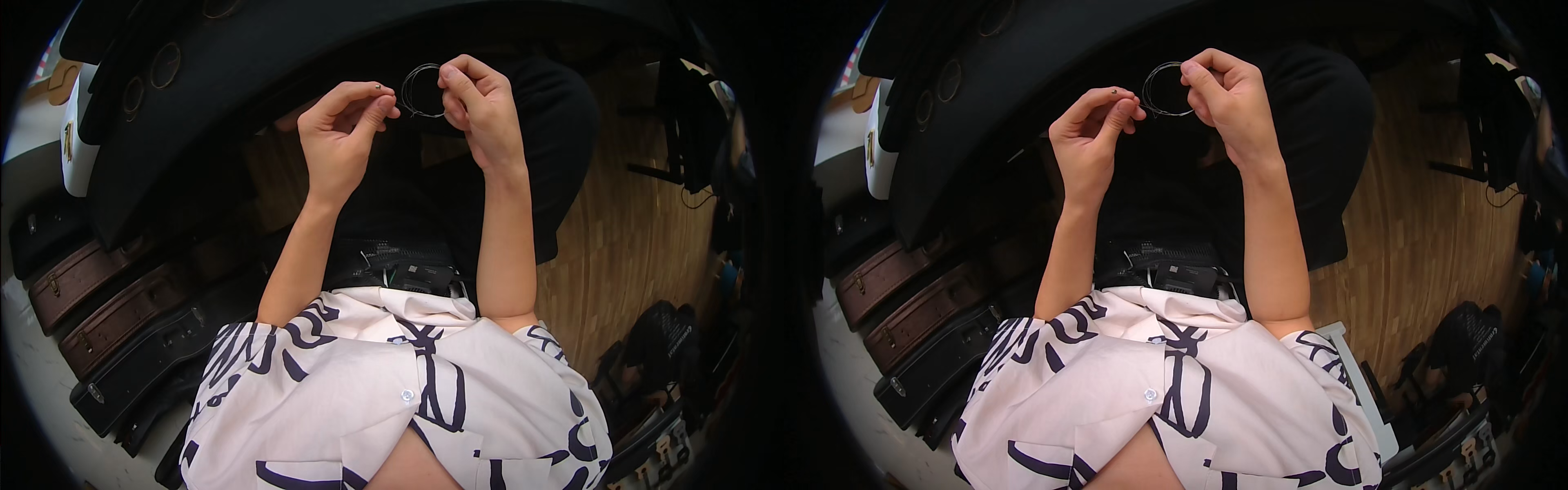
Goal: The person manipulates thin metal wire by hand, bending and twisting it into circular shapes. They repeatedly pick up wire segments, form loops, and place them on a black surface, occasionally adjusting the shape of the wire circles.
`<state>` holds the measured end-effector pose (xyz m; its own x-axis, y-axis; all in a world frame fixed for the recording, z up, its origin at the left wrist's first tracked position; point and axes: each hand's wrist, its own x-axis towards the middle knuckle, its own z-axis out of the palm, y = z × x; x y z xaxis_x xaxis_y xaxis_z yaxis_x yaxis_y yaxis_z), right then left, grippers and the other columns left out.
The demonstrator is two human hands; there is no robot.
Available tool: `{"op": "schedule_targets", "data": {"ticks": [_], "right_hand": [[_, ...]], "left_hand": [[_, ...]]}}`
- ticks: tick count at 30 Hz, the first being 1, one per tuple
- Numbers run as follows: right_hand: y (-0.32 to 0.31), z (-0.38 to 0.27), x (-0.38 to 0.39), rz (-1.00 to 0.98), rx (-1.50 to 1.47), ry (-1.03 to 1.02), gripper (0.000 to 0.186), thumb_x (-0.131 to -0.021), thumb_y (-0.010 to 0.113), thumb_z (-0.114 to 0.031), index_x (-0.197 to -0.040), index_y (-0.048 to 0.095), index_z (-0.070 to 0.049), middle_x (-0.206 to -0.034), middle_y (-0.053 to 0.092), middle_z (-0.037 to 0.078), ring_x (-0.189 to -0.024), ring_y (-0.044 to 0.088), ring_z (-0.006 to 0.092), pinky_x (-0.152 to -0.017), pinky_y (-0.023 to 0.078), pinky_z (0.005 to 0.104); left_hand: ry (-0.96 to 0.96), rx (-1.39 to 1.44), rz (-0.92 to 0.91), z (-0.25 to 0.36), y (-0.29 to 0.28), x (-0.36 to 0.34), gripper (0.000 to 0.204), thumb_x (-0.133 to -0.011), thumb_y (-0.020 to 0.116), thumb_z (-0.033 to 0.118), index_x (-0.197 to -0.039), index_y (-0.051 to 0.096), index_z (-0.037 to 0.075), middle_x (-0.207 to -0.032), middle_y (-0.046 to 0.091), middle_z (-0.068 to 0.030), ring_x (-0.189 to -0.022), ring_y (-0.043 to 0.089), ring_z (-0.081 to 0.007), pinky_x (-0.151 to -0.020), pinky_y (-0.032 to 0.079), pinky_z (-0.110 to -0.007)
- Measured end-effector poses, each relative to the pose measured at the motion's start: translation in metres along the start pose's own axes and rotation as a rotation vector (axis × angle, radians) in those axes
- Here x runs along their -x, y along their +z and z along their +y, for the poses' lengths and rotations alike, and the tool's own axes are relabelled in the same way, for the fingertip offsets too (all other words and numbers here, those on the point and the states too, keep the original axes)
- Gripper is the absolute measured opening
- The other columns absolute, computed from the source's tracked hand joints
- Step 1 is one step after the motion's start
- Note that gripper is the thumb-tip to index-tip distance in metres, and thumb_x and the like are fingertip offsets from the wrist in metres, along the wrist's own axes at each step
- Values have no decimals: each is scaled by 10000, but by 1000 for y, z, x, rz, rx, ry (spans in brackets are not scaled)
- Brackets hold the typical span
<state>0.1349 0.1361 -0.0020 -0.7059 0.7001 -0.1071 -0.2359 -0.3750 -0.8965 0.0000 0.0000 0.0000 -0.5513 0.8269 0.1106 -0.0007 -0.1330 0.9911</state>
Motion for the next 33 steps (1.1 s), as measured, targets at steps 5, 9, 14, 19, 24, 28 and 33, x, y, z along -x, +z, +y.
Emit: {"op": "schedule_targets", "data": {"ticks": [5,9,14,19,24,28,33], "right_hand": [[0,2,2,20,78,-9,184,-937,649,-116,-789,618,-11,-559,495,-51,-480,382,8,-444,256,197],[4,1,2,-1,158,-58,176,-929,656,-111,-789,627,-8,-576,529,-43,-512,423,12,-478,303,200],[7,0,2,-40,210,-91,163,-927,658,-113,-801,643,-11,-588,555,-33,-531,457,19,-491,331,201],[10,0,3,-55,266,-126,154,-924,659,-113,-810,657,-9,-603,572,-24,-541,481,28,-496,350,200],[9,1,3,-75,323,-172,131,-917,660,-99,-831,672,-2,-629,595,-15,-556,501,37,-503,361,199],[8,0,4,-100,379,-231,119,-916,652,-82,-848,693,7,-647,615,-6,-568,515,45,-515,376,202],[10,-2,4,-154,495,-355,75,-887,673,-40,-845,717,4,-699,684,43,-599,576,72,-536,398,209]], "left_hand": [[137,62,-77,2,8,-2,92,-882,705,5,-964,745,19,-1053,654,-82,-855,681,-133,-658,531,-202],[-25,31,-147,5,7,-6,85,-886,712,35,-958,757,23,-966,700,-73,-819,704,-141,-632,531,-218],[-32,-130,-70,8,8,-8,129,-880,692,-17,-990,751,16,-829,707,-59,-740,705,-146,-613,508,-209],[-22,-175,38,14,13,-9,271,-849,717,-28,-1117,706,13,-787,690,-43,-690,695,-124,-599,496,-203],[-204,-95,-28,11,7,-12,297,-887,713,62,-1174,676,-3,-821,692,-40,-718,666,-103,-639,496,-195],[-417,143,-212,7,-4,-14,278,-930,683,139,-1163,683,-13,-900,698,-46,-762,650,-96,-695,514,-207],[-623,338,-283,11,-11,-14,268,-927,699,182,-1132,658,13,-933,675,-32,-822,657,-97,-719,520,-220]]}}
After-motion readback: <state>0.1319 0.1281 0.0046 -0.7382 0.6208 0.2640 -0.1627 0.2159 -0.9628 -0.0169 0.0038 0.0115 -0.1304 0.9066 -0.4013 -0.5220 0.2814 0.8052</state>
